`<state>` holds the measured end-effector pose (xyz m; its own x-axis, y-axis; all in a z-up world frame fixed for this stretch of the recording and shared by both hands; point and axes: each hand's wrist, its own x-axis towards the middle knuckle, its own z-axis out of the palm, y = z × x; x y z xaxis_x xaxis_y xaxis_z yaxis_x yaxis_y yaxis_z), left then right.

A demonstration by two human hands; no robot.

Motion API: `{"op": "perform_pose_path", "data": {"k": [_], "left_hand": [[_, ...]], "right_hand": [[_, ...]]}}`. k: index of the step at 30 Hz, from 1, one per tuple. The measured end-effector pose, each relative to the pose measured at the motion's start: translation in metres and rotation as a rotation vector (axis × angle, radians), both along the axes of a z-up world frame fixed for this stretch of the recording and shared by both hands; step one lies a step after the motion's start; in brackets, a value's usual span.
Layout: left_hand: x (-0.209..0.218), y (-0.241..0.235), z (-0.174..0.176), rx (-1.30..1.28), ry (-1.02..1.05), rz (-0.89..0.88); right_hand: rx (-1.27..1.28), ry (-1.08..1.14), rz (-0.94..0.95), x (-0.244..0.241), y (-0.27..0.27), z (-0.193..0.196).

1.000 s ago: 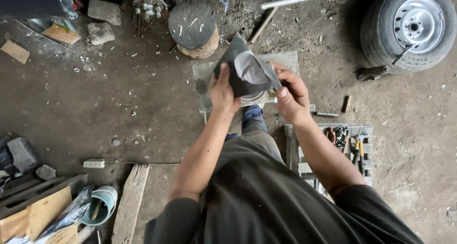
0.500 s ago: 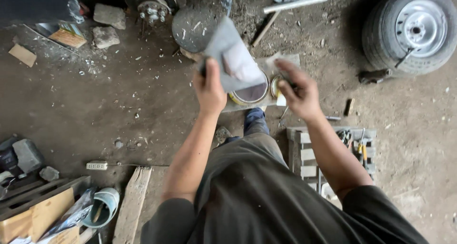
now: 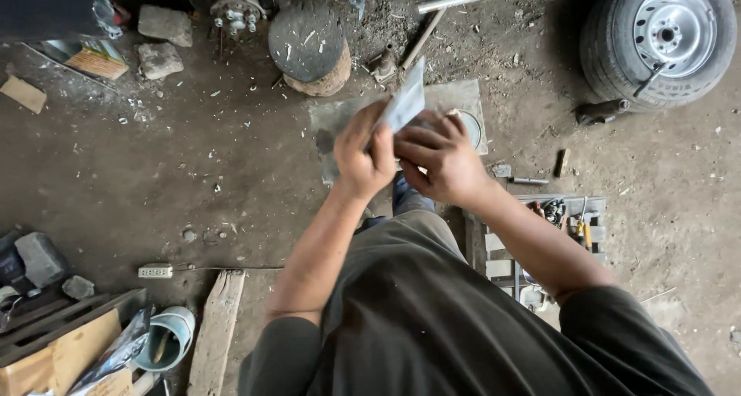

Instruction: The person sands a section of a car's body panel using a sanding block and sandpaper. They repeatedly rub the sandpaper against the car's surface, focusing on a specific area near the wheel well.

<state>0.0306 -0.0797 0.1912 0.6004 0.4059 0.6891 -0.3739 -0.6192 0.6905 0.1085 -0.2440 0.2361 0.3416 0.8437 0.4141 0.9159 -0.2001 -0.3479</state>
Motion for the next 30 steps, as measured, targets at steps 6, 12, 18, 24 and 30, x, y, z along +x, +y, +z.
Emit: {"op": "perform_pose_path", "data": {"k": [6,12,18,24,30], "left_hand": [[0.020,0.006,-0.013,-0.419,0.519,0.132],[0.035,-0.006,-0.047,-1.553,0.003,-0.242],[0.031,-0.004,-0.060,-1.590,-0.066,-0.239],[0.025,0.009,-0.054,-1.670,-0.150,-0.402],[0.029,-0.002,-0.069,-1.804,0.480,-0.193]], "right_hand": [[0.358,0.143,0.125,0.023,-0.022,-0.031],[0.630,1.059,0.262,0.035,-0.030,-0.063],[0.409,1.039,0.226,0.038,-0.040,-0.045],[0.032,0.683,0.142,0.049,-0.045,-0.049],[0.386,0.595,0.340,0.057,-0.031,-0.018]]}}
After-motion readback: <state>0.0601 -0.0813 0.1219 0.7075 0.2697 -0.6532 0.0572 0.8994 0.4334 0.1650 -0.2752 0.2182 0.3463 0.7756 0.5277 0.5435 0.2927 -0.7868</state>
